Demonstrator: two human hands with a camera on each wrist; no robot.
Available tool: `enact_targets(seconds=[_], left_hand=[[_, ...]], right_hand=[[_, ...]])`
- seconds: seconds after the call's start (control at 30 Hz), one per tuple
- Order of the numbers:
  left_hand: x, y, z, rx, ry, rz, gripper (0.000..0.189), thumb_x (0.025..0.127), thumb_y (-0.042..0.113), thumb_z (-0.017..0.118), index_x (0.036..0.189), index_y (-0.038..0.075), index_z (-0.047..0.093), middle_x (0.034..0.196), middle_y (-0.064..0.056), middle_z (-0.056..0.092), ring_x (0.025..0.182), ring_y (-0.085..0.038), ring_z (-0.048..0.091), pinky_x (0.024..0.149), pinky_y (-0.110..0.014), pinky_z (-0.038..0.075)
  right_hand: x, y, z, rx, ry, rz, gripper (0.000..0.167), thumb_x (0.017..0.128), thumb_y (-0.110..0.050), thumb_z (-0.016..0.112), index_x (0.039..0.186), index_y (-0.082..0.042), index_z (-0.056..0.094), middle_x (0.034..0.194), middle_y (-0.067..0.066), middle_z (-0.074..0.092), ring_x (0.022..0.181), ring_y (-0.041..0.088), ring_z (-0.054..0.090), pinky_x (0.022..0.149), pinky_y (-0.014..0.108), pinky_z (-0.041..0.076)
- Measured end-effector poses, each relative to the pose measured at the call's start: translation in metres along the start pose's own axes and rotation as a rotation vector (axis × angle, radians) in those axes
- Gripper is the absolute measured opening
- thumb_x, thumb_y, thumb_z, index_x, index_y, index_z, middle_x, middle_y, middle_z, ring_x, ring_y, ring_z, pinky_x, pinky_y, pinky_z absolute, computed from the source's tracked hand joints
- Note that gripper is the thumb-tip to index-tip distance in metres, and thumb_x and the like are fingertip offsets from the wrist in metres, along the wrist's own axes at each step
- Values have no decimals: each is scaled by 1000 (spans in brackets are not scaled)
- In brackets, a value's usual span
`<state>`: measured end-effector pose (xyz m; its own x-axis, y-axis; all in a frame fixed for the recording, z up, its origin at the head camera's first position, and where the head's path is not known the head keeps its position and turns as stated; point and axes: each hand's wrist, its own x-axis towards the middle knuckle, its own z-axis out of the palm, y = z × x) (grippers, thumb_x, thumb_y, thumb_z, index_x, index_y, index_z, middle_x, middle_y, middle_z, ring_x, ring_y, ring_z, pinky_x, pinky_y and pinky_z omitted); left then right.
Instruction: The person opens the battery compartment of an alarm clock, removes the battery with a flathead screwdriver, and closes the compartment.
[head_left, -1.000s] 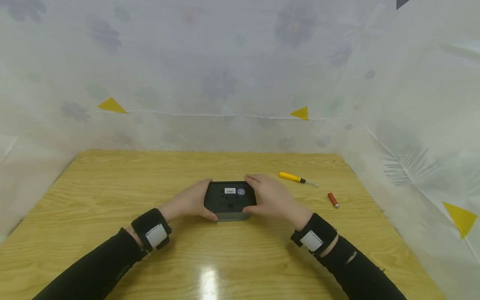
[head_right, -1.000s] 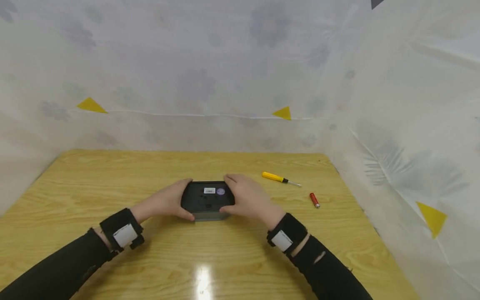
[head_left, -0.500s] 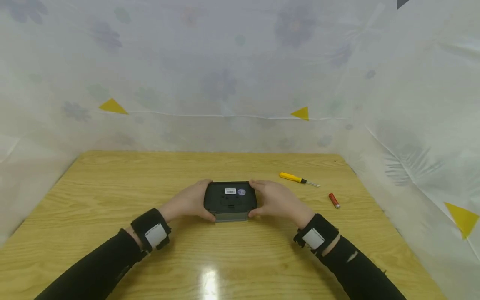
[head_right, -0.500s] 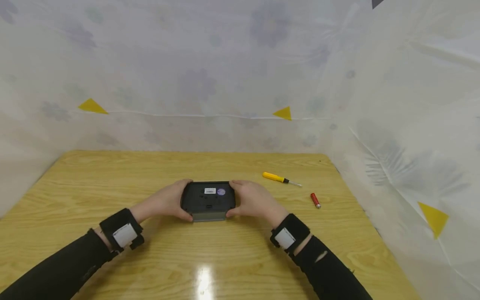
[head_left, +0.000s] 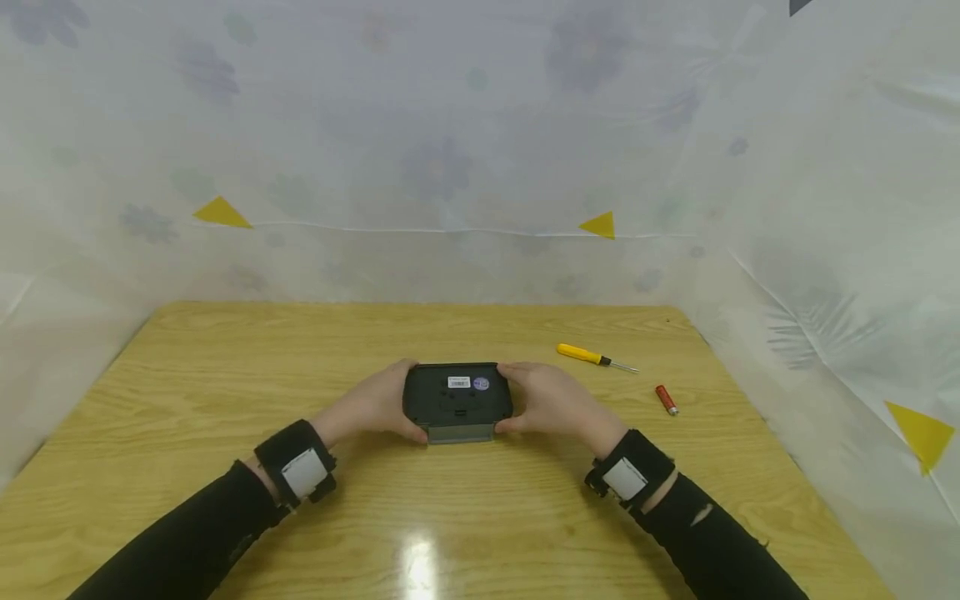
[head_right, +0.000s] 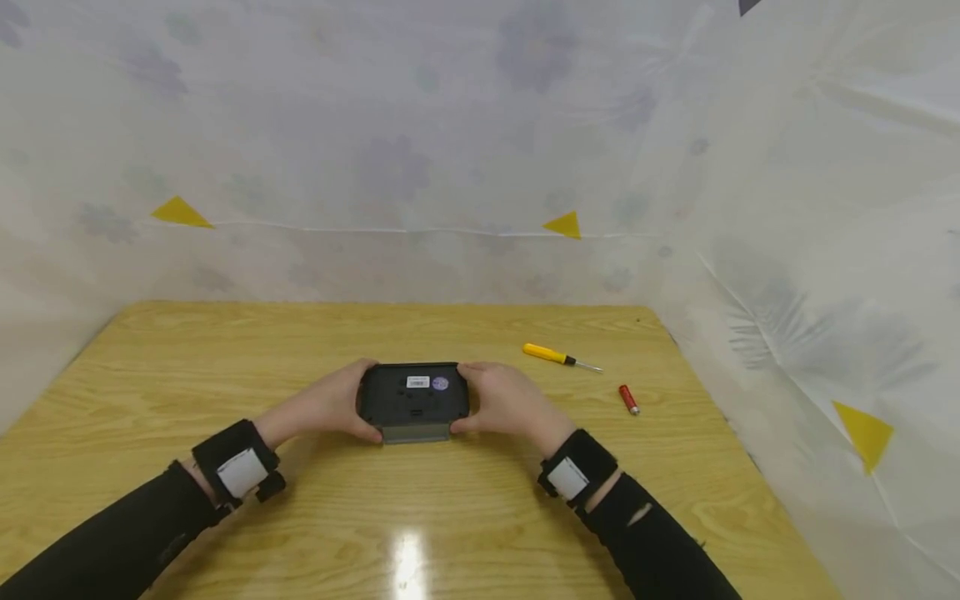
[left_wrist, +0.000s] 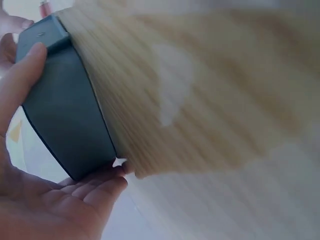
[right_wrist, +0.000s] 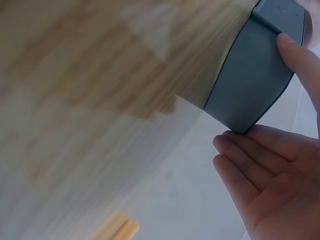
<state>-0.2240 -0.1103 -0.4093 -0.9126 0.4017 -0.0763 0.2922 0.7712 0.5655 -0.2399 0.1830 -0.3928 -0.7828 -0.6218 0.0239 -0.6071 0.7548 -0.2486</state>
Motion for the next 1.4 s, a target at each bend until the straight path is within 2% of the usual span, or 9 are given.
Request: enact_targets(seconds=[0.17, 0.3, 0.4, 0.57, 0.73, 0.93, 1.2, 1.4], left_hand=[[-2, -4, 2, -11, 17, -33, 119, 67, 31, 103, 155, -14, 36, 150, -33, 55, 137, -45, 58, 117, -57, 47], [-4, -5, 4, -13, 29, -30, 118, 67, 30, 103, 153, -15, 37, 150, -34, 54, 138, -47, 56, 118, -57, 46], [-6, -6, 5, -51, 36, -33, 116, 68, 29, 102, 154, -14, 37, 152, -34, 52, 141, -48, 54, 119, -57, 45], [-10, -9, 2, -126, 88, 30, 109, 71, 29, 100, 155, -8, 42, 155, -29, 53, 145, -48, 51, 120, -59, 44], [-16, -8, -5, -161, 154, 97, 104, 71, 30, 99, 154, -2, 47, 156, -25, 54, 146, -48, 50, 120, -62, 42], [-23, -6, -11, -149, 229, 134, 104, 71, 33, 98, 155, -2, 48, 158, -25, 52, 147, -48, 48, 120, -65, 40], [-32, -1, -20, -109, 326, 196, 98, 72, 33, 99, 154, 5, 53, 156, -21, 56, 144, -47, 52, 116, -68, 44], [-34, 9, -28, -71, 337, 226, 97, 74, 37, 96, 155, 8, 52, 156, -19, 56, 143, -44, 53, 114, -68, 46]], right_hand=[[-1, 0, 1, 2, 7, -9, 94, 81, -47, 92, 152, 2, 54, 153, 19, 60, 141, 36, 59, 119, 49, 48], [-3, 1, 3, -13, 10, -29, 92, 82, -49, 91, 151, 2, 56, 152, 19, 61, 140, 35, 60, 118, 49, 49], [-4, 1, 4, -18, 14, -36, 91, 83, -50, 90, 150, 2, 57, 151, 19, 62, 140, 35, 61, 118, 49, 49], [-7, 4, 4, -8, 24, -27, 90, 83, -51, 90, 150, 0, 58, 150, 17, 63, 139, 35, 61, 117, 50, 49], [-9, 4, 1, -4, 23, -36, 88, 83, -52, 89, 149, -2, 60, 149, 16, 64, 138, 35, 62, 117, 50, 50], [-8, 0, -1, 15, 13, -58, 86, 82, -53, 90, 146, -2, 63, 147, 16, 66, 137, 35, 63, 116, 50, 50], [-4, -9, 1, 37, -1, -102, 83, 81, -51, 91, 142, 0, 66, 143, 16, 69, 134, 34, 65, 114, 49, 52], [1, -14, 7, 45, -24, -103, 82, 81, -54, 90, 141, -3, 67, 142, 14, 70, 132, 31, 66, 114, 46, 53]])
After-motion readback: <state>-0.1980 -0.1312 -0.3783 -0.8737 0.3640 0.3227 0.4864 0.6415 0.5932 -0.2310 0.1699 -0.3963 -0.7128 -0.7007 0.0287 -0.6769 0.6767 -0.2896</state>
